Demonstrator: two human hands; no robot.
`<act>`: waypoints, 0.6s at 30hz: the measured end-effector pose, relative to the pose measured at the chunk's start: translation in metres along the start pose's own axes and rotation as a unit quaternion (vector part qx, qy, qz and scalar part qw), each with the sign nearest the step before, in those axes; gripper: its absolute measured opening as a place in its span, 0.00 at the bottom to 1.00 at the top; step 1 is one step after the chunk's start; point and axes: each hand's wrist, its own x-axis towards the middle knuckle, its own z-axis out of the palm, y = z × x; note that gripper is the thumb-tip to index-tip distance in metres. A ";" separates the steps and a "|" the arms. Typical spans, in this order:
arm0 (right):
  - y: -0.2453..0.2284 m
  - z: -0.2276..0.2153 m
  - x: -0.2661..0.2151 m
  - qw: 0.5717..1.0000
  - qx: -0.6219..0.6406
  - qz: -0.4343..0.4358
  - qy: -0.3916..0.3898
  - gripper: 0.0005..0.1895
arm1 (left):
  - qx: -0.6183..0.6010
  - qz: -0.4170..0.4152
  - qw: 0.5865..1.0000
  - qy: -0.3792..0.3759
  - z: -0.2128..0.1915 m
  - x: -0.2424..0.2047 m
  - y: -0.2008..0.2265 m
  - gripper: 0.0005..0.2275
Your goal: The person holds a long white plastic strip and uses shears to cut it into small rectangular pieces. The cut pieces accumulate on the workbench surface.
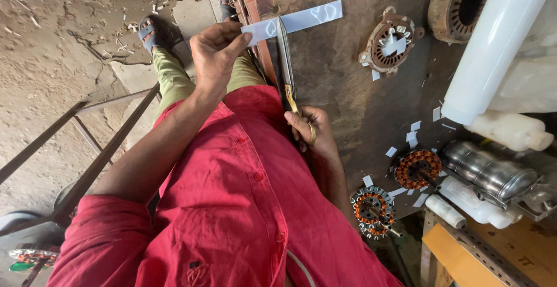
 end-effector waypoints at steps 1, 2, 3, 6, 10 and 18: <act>0.002 -0.001 -0.001 1.000 -0.008 -0.001 0.006 0.16 | -0.001 0.010 1.000 -0.001 0.000 0.000 -0.002 0.09; 0.004 -0.003 -0.002 1.000 -0.015 -0.002 0.012 0.16 | -0.002 0.020 1.000 -0.001 0.000 -0.001 -0.004 0.08; 0.006 -0.005 -0.004 1.000 -0.023 -0.004 0.019 0.17 | 0.002 0.026 1.000 -0.003 0.000 -0.001 -0.005 0.08; 0.015 -0.013 -0.009 0.997 0.060 -0.038 -0.014 0.24 | 0.008 0.037 0.999 -0.007 0.001 -0.001 -0.003 0.08; 0.028 -0.032 -0.016 0.985 0.120 -0.073 -0.099 0.33 | 0.020 0.033 0.999 -0.012 0.004 -0.001 0.003 0.08; 0.035 -0.033 -0.015 0.993 -0.014 -0.043 -0.104 0.33 | 0.008 0.029 0.999 -0.021 0.014 0.002 0.004 0.08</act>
